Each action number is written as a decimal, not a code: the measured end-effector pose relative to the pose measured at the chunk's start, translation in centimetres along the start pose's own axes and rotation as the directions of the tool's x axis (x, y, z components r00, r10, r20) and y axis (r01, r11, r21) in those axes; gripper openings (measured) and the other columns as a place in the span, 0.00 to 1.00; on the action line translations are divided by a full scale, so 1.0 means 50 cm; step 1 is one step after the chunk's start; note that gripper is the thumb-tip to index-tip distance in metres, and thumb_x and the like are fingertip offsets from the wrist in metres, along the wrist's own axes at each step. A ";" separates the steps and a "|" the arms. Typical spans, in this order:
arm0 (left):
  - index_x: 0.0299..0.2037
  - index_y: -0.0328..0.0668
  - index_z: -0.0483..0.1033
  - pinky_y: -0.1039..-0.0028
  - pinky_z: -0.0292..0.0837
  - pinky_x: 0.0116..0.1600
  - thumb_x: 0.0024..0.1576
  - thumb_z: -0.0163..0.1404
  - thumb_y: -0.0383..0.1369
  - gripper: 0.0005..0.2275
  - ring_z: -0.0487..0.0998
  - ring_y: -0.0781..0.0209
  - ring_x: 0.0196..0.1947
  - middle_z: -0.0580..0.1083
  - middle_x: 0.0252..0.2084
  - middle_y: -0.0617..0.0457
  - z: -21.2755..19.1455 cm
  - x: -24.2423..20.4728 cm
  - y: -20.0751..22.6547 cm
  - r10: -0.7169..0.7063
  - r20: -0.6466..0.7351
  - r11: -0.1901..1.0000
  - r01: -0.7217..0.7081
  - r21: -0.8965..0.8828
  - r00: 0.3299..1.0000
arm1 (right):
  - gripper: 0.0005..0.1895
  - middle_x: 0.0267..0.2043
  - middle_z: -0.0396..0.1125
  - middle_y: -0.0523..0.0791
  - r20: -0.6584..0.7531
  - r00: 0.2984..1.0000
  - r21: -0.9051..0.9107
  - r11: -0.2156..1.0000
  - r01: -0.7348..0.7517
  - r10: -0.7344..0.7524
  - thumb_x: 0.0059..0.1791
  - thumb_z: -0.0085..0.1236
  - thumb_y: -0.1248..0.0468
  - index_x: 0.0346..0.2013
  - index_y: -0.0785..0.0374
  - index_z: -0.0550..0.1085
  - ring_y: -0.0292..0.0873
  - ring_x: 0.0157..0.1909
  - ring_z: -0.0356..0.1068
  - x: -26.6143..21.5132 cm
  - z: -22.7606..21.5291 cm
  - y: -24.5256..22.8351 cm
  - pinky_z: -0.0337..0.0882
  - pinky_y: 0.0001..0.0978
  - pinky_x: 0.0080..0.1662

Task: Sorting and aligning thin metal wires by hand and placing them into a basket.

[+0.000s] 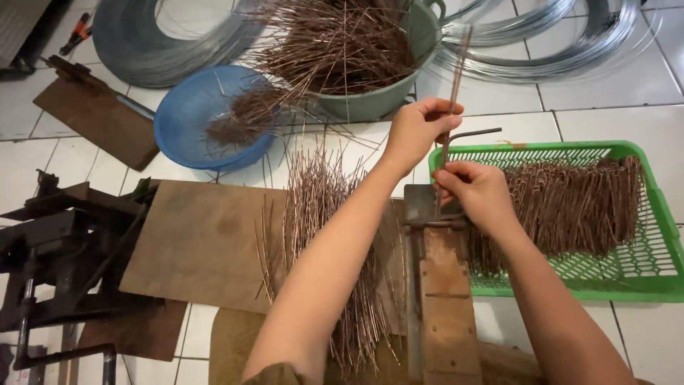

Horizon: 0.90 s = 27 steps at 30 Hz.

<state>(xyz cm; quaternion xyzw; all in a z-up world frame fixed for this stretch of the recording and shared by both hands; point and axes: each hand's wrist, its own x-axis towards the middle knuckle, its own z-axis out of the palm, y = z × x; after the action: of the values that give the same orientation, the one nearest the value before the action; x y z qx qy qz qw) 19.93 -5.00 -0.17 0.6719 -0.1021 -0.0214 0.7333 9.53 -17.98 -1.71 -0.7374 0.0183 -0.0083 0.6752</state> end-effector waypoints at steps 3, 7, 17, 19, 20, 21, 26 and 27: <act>0.38 0.38 0.83 0.73 0.82 0.27 0.46 0.62 0.27 0.10 0.81 0.60 0.21 0.78 0.24 0.47 -0.010 0.021 -0.064 -0.101 -0.046 0.994 0.102 0.025 0.994 | 0.12 0.33 0.69 0.63 0.045 0.992 0.026 0.993 -0.115 0.114 0.52 0.58 0.74 0.42 0.88 0.72 0.49 0.29 0.73 0.011 -0.004 0.012 0.79 0.43 0.32; 0.36 0.34 0.82 0.73 0.82 0.25 0.45 0.60 0.23 0.09 0.80 0.59 0.19 0.76 0.22 0.45 -0.017 0.016 -0.122 -0.218 -0.094 0.976 0.218 -0.011 0.971 | 0.10 0.28 0.68 0.59 0.102 0.970 0.059 0.972 -0.227 0.220 0.50 0.62 0.73 0.39 0.83 0.76 0.48 0.27 0.74 0.020 -0.009 0.033 0.80 0.41 0.30; 0.42 0.24 0.78 0.70 0.82 0.29 0.52 0.58 0.22 0.10 0.80 0.56 0.24 0.76 0.30 0.39 -0.037 -0.100 -0.104 -0.378 -0.038 0.925 0.375 -0.064 0.925 | 0.18 0.32 0.74 0.52 0.077 0.975 -0.195 0.962 -0.190 0.208 0.59 0.52 0.55 0.44 0.70 0.79 0.42 0.32 0.72 0.033 -0.030 0.024 0.73 0.32 0.37; 0.43 0.22 0.77 0.71 0.83 0.31 0.52 0.58 0.22 0.11 0.80 0.57 0.27 0.76 0.33 0.38 -0.034 -0.131 -0.087 -0.400 -0.009 0.912 0.397 -0.102 0.916 | 0.18 0.37 0.75 0.52 0.027 0.985 -0.120 0.979 -0.165 0.169 0.58 0.53 0.55 0.47 0.69 0.79 0.43 0.37 0.74 0.029 -0.025 0.031 0.76 0.33 0.42; 0.44 0.21 0.76 0.71 0.83 0.32 0.52 0.58 0.22 0.12 0.79 0.58 0.27 0.75 0.33 0.40 -0.030 -0.142 -0.081 -0.399 0.010 0.911 0.397 -0.113 0.917 | 0.17 0.38 0.74 0.50 0.021 0.990 -0.114 0.984 -0.138 0.142 0.58 0.55 0.55 0.50 0.66 0.79 0.41 0.39 0.73 0.029 -0.022 0.032 0.76 0.34 0.43; 0.45 0.20 0.75 0.71 0.83 0.32 0.52 0.58 0.22 0.12 0.79 0.58 0.28 0.74 0.33 0.41 -0.026 -0.153 -0.075 -0.396 0.030 0.909 0.397 -0.124 0.918 | 0.16 0.39 0.74 0.48 0.015 0.993 -0.108 0.988 -0.112 0.114 0.57 0.57 0.54 0.52 0.62 0.79 0.39 0.41 0.73 0.028 -0.019 0.033 0.76 0.34 0.44; 0.41 0.23 0.77 0.73 0.80 0.26 0.51 0.58 0.20 0.10 0.79 0.58 0.21 0.75 0.28 0.43 -0.016 -0.164 -0.103 -0.353 0.013 0.933 0.353 -0.073 0.935 | 0.16 0.40 0.74 0.46 0.024 0.993 -0.146 0.983 -0.108 0.113 0.53 0.62 0.55 0.53 0.58 0.79 0.36 0.40 0.70 0.030 0.000 0.038 0.71 0.30 0.39; 0.41 0.24 0.78 0.73 0.81 0.26 0.51 0.58 0.20 0.09 0.80 0.57 0.21 0.76 0.28 0.43 -0.016 -0.161 -0.108 -0.348 0.015 0.935 0.349 -0.070 0.937 | 0.15 0.41 0.75 0.46 0.023 0.993 -0.150 0.982 -0.112 0.116 0.52 0.64 0.57 0.52 0.57 0.80 0.36 0.41 0.69 0.027 0.001 0.030 0.70 0.30 0.39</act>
<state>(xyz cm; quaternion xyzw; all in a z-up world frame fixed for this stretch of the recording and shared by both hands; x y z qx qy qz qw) 12.77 -3.36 -6.54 0.6527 0.0187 -0.1553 0.7413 10.83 -18.11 -3.24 -0.7835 0.0505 0.0434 0.6178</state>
